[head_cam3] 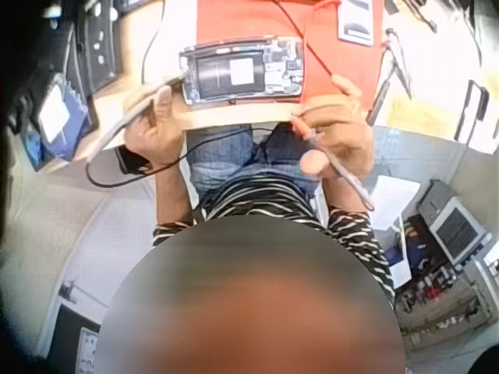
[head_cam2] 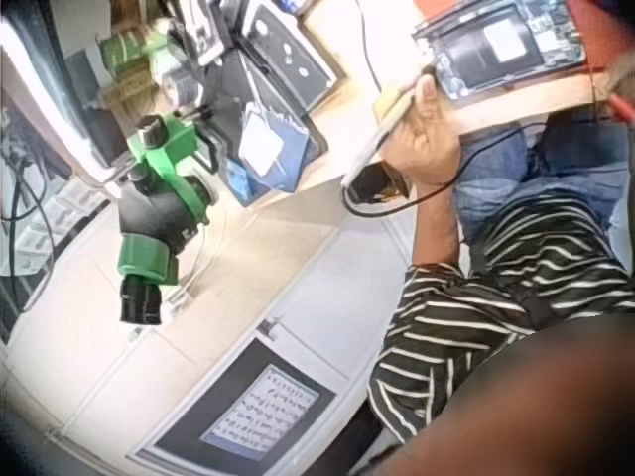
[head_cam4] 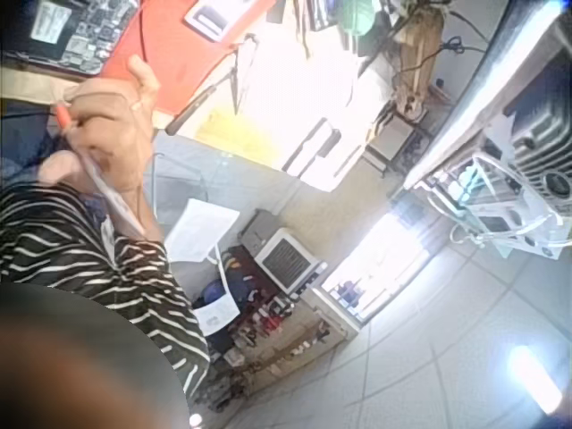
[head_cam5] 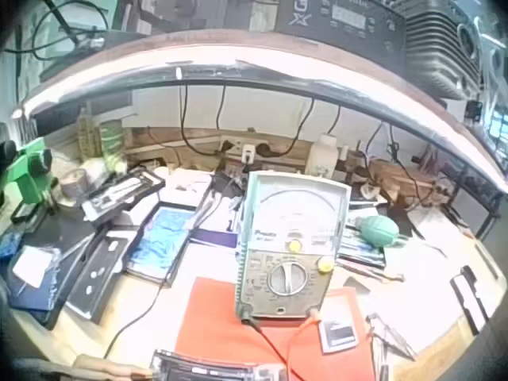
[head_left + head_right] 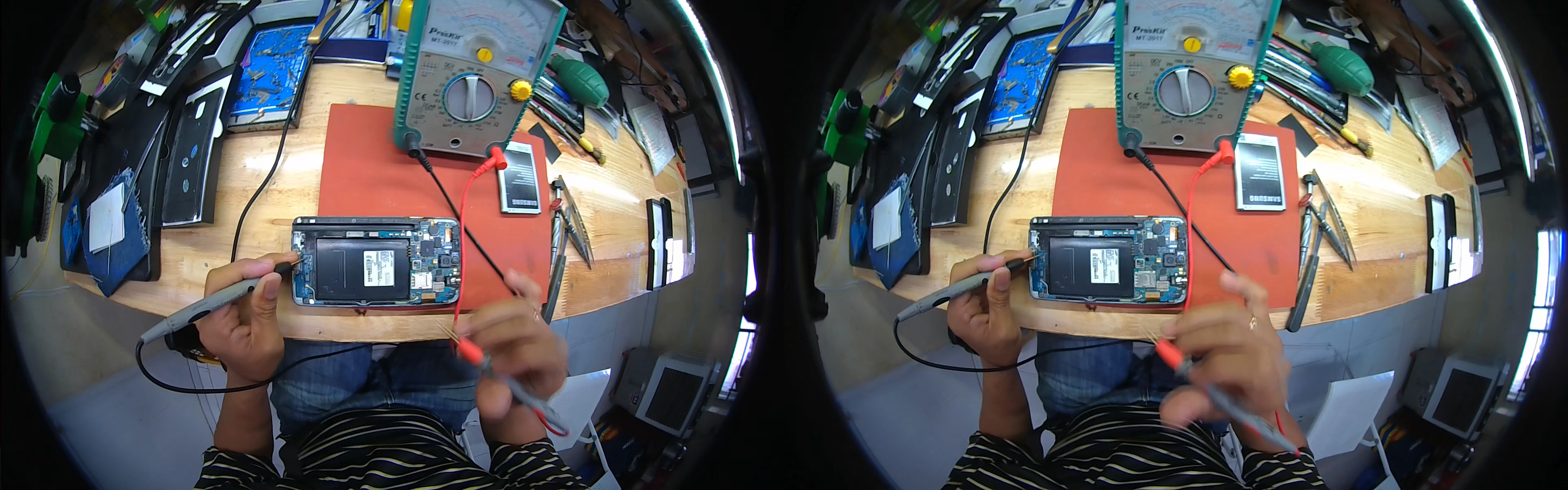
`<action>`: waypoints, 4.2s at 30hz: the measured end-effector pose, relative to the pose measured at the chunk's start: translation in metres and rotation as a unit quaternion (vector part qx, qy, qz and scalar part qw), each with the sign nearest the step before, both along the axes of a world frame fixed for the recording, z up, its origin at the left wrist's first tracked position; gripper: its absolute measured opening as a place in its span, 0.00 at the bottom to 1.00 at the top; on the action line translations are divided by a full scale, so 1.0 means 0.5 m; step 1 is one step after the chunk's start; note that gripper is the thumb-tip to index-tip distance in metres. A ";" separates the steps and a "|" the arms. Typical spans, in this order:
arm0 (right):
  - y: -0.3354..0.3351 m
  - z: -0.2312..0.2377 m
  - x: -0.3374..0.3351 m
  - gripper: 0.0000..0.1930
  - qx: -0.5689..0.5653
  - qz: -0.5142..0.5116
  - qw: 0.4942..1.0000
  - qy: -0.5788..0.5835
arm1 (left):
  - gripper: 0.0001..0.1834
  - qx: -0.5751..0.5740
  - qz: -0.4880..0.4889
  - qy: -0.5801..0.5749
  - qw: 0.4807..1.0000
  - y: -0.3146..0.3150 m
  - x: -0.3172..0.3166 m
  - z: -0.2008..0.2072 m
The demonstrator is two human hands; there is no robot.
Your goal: The person uses a multimeter to test points on a disassembled mobile phone motherboard. They hold the red and black probes and touch various components on the circuit board while the multimeter is visible on the workbench.
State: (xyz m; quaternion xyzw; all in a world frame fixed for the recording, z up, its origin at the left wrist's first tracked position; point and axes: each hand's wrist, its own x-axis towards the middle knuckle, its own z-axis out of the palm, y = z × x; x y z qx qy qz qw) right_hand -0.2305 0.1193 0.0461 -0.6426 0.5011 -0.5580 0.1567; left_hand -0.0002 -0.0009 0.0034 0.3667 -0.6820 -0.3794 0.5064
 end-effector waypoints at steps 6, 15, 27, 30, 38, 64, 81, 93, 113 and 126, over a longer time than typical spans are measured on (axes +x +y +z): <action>0.025 0.083 0.024 0.21 -0.031 0.186 0.982 -0.018 | 0.06 0.013 0.012 0.012 1.000 0.002 -0.003 -0.003; 0.000 0.084 0.054 0.25 -0.109 0.172 0.973 -0.112 | 0.06 0.021 -0.004 0.017 1.000 0.004 -0.002 0.000; -0.015 0.025 0.024 0.17 0.012 -0.063 0.993 -0.095 | 0.06 0.030 0.001 0.010 0.999 0.003 -0.001 0.001; -0.023 -0.001 0.019 0.17 0.043 -0.108 0.979 -0.166 | 0.07 0.004 -0.011 0.010 1.000 0.001 0.001 -0.001; -0.027 -0.042 0.029 0.11 0.090 -0.181 0.960 -0.195 | 0.08 0.004 -0.003 -0.021 1.000 0.004 0.004 0.000; -0.036 -0.044 0.037 0.13 0.122 -0.217 0.961 -0.121 | 0.08 0.011 -0.010 -0.012 1.000 0.002 0.001 0.003; -0.037 -0.046 0.035 0.14 0.124 -0.228 0.961 -0.100 | 0.07 -0.012 -0.006 0.002 1.000 -0.001 0.002 -0.005; -0.036 -0.045 0.034 0.13 0.132 -0.227 0.958 -0.111 | 0.07 -0.013 0.011 -0.012 1.000 -0.001 0.003 -0.007; -0.037 -0.047 0.034 0.13 0.124 -0.227 0.959 -0.112 | 0.07 -0.017 -0.006 0.008 1.000 -0.002 -0.002 -0.004; -0.037 -0.045 0.035 0.13 0.127 -0.232 0.960 -0.094 | 0.07 0.003 -0.021 -0.016 1.000 0.001 0.003 0.003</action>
